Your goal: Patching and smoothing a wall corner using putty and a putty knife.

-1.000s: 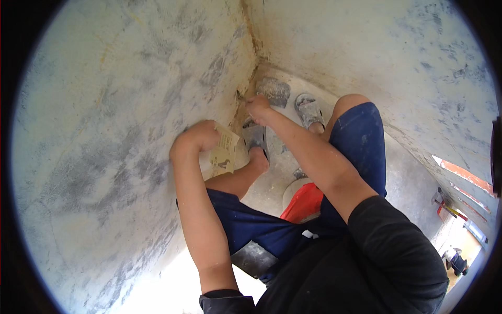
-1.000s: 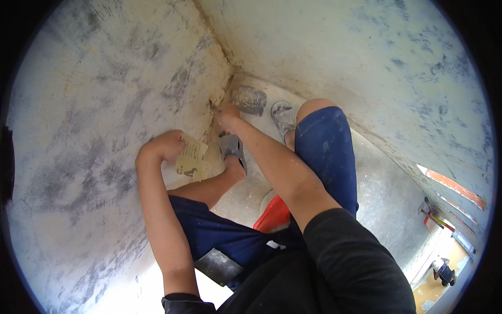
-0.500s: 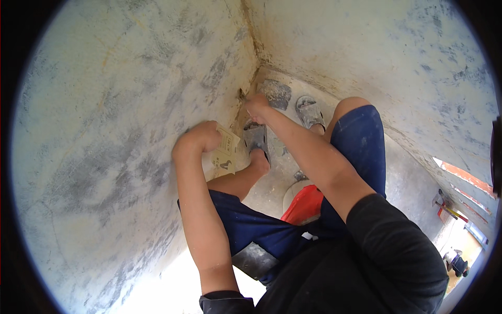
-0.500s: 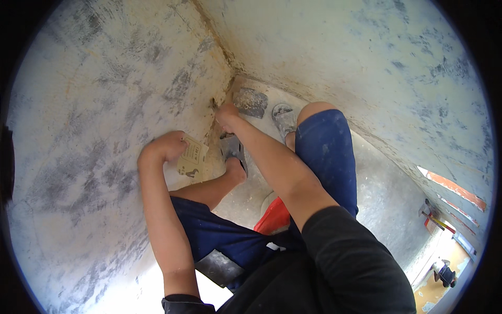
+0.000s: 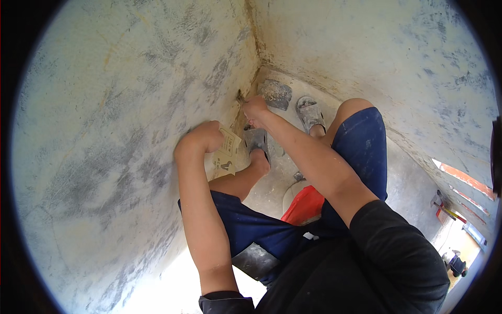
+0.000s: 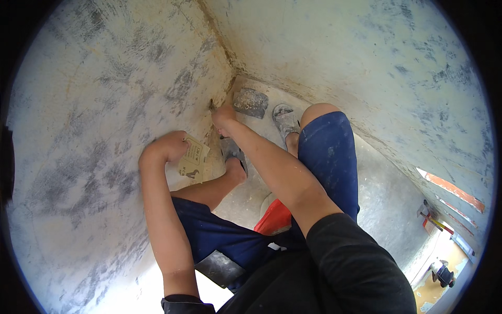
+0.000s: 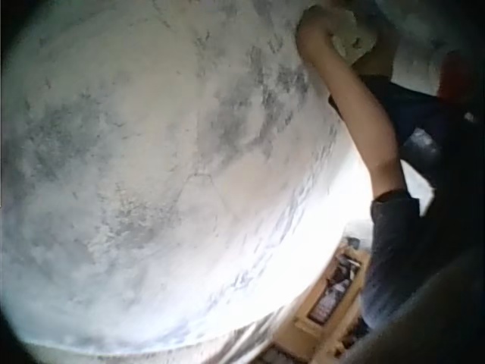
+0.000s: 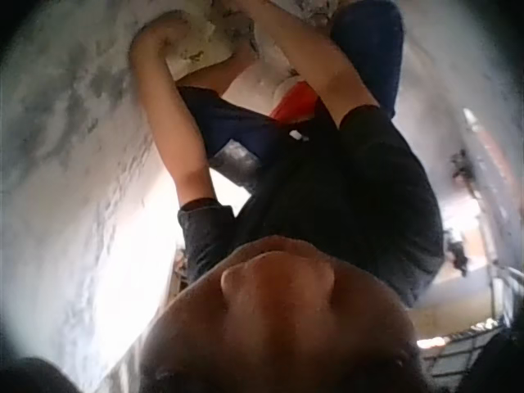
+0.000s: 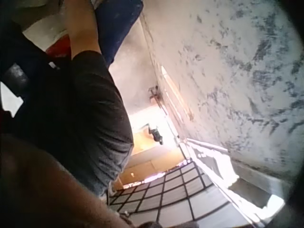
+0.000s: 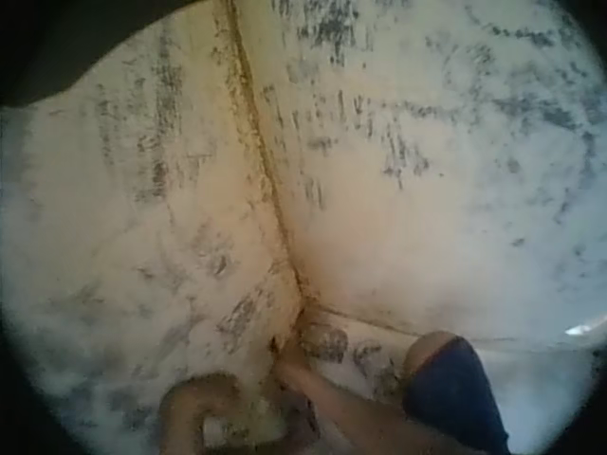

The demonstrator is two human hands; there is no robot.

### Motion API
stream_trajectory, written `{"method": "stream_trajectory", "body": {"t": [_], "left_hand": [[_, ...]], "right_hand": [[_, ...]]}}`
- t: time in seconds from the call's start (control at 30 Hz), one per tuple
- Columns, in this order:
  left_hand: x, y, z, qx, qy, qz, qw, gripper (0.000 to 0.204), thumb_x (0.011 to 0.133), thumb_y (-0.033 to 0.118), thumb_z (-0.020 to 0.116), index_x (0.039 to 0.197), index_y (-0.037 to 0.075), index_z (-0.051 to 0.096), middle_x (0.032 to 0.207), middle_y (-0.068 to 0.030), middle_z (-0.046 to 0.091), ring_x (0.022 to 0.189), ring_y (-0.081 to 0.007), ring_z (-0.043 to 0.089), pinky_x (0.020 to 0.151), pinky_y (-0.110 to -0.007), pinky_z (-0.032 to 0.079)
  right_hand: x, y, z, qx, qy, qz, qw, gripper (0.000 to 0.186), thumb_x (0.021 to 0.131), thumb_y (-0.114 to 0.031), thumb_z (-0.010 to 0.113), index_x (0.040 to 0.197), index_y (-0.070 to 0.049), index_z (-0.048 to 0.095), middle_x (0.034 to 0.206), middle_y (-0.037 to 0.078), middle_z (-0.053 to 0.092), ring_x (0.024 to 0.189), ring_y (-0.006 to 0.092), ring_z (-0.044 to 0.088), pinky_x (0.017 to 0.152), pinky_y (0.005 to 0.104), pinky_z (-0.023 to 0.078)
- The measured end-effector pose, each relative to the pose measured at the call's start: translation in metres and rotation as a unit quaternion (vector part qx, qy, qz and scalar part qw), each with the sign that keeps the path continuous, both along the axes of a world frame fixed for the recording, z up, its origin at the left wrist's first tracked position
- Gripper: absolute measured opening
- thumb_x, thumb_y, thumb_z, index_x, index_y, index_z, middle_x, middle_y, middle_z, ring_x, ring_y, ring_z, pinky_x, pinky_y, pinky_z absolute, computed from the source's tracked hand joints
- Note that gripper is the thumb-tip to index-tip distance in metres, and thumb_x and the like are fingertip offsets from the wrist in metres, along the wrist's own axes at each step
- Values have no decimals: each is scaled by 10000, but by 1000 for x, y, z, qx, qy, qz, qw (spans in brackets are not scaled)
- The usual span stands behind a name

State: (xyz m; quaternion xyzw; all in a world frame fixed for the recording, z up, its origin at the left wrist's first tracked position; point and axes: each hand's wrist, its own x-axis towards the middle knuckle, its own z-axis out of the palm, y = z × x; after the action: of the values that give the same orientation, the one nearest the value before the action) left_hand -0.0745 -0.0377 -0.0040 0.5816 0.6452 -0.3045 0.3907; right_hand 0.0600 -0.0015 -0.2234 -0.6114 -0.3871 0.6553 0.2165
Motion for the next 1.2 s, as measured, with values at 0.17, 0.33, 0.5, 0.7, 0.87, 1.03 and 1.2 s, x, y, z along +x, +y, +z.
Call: {"method": "stream_trajectory", "body": {"t": [0.17, 0.33, 0.5, 0.7, 0.87, 1.03, 1.2], "left_hand": [[30, 22, 5, 22, -19, -21, 999, 385, 952, 245, 522, 1208, -25, 622, 1199, -243, 652, 1113, -385, 629, 946, -422, 480], [2, 3, 1, -14, 11, -9, 1000, 394, 951, 249, 522, 1221, -21, 618, 1212, -247, 644, 1136, -384, 617, 954, -426, 478], [17, 17, 3, -3, 8, -23, 1000, 403, 949, 248, 520, 1239, -17, 607, 1230, -248, 636, 1148, -383, 610, 968, -425, 471], [20, 12, 0, 8, 11, -13, 1000, 400, 949, 239, 508, 1243, -13, 606, 1231, -238, 642, 1146, -377, 616, 969, -418, 470], [25, 7, 2, 26, 20, -15, 999, 456, 803, 64, 471, 1209, -76, 624, 1227, -268, 634, 1126, -380, 643, 923, -441, 509], [29, 7, 6, 42, 21, 0, 999, 447, 811, 71, 472, 1206, -68, 629, 1208, -266, 643, 1110, -378, 650, 918, -434, 506], [21, 13, -1, -2, 26, -22, 999, 399, 952, 252, 515, 1241, -6, 608, 1214, -226, 656, 1124, -369, 630, 958, -418, 474]], "right_hand": [[45, 52, -53, -110, 2, -54, 993, 254, 891, -128, 539, 658, -27, 518, 573, 101, 510, 400, 203, 427, 348, 387, 281], [19, 7, -6, -76, 28, 7, 997, 223, 885, -106, 542, 675, -42, 506, 561, 88, 485, 397, 190, 410, 343, 381, 266], [27, 13, 18, -62, 66, -29, 995, 176, 867, -45, 538, 694, -39, 503, 550, 85, 463, 395, 182, 399, 336, 362, 256], [20, 9, 12, -32, -36, 4, 999, 163, 849, -2, 537, 687, 15, 536, 528, 118, 472, 383, 209, 421, 329, 391, 274], [4, -5, 9, -22, -61, 51, 997, 203, 880, -89, 570, 738, 52, 607, 681, 205, 628, 545, 299, 610, 472, 438, 459], [12, 20, 4, -47, -90, 70, 992, 196, 834, -77, 588, 689, 47, 631, 656, 208, 641, 491, 295, 613, 396, 427, 426], [22, 23, 12, -48, -106, 59, 991, 178, 855, -80, 571, 784, 58, 659, 682, 202, 646, 537, 292, 626, 410, 420, 427]]}}
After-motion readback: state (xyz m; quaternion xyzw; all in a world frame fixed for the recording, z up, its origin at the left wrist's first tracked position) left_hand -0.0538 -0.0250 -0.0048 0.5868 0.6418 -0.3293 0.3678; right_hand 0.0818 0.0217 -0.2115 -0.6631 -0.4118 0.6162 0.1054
